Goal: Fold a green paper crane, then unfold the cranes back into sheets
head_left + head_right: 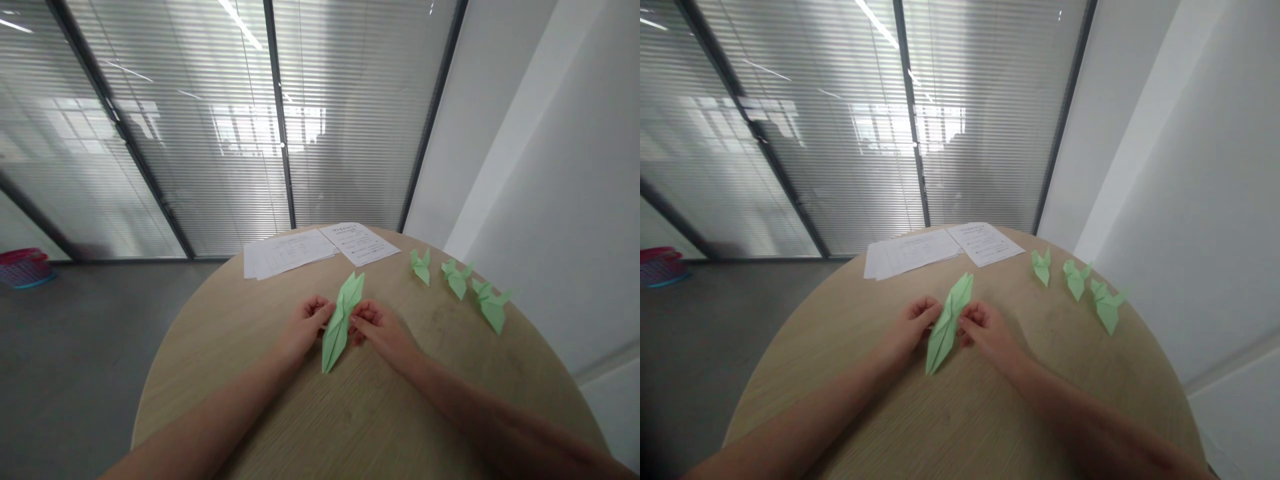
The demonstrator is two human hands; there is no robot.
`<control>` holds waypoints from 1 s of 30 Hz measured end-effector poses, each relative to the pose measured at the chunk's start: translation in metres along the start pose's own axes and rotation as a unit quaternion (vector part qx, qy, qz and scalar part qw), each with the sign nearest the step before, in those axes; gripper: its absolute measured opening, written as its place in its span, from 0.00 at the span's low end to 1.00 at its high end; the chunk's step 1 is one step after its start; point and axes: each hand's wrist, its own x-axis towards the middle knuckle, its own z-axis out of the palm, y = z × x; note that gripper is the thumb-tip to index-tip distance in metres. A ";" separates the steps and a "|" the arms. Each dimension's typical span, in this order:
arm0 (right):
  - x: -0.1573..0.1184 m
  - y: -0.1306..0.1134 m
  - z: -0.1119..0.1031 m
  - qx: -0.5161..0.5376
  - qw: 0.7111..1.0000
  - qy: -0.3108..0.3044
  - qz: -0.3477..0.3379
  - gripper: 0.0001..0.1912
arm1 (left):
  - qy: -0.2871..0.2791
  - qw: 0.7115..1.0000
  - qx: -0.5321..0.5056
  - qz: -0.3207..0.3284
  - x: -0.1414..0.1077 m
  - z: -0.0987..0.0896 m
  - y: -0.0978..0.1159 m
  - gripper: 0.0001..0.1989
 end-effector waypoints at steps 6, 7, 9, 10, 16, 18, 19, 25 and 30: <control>-0.001 -0.002 -0.001 -0.002 1.000 0.021 -0.010 0.16 | -0.035 0.999 -0.026 -0.014 -0.001 0.000 0.001 0.23; -0.001 -0.002 -0.001 -0.004 1.000 0.022 -0.013 0.15 | -0.039 0.999 -0.021 -0.018 -0.001 0.000 0.001 0.23; 0.000 -0.001 -0.001 -0.008 1.000 0.020 -0.022 0.14 | -0.041 0.999 -0.006 -0.029 0.000 -0.001 -0.001 0.24; 0.000 -0.001 -0.001 -0.011 0.999 0.019 -0.027 0.14 | -0.042 0.999 0.004 -0.034 0.001 -0.001 -0.002 0.24; 0.002 0.003 -0.002 -0.025 0.999 0.025 -0.033 0.14 | -0.025 0.999 0.031 -0.019 0.003 0.000 -0.006 0.22; 0.003 0.005 -0.002 -0.023 0.999 0.025 -0.028 0.14 | -0.012 0.999 0.039 -0.005 0.004 -0.001 -0.007 0.22; 0.003 0.006 -0.001 -0.022 0.999 0.024 -0.027 0.14 | -0.009 0.999 0.044 0.004 0.005 -0.001 -0.008 0.22; 0.007 0.009 0.000 -0.022 0.999 0.007 -0.034 0.14 | -0.014 0.996 0.075 0.047 0.013 -0.003 -0.014 0.22; 0.010 0.008 0.000 -0.033 0.999 0.014 -0.033 0.14 | -0.018 0.994 0.080 0.067 0.015 -0.002 -0.015 0.22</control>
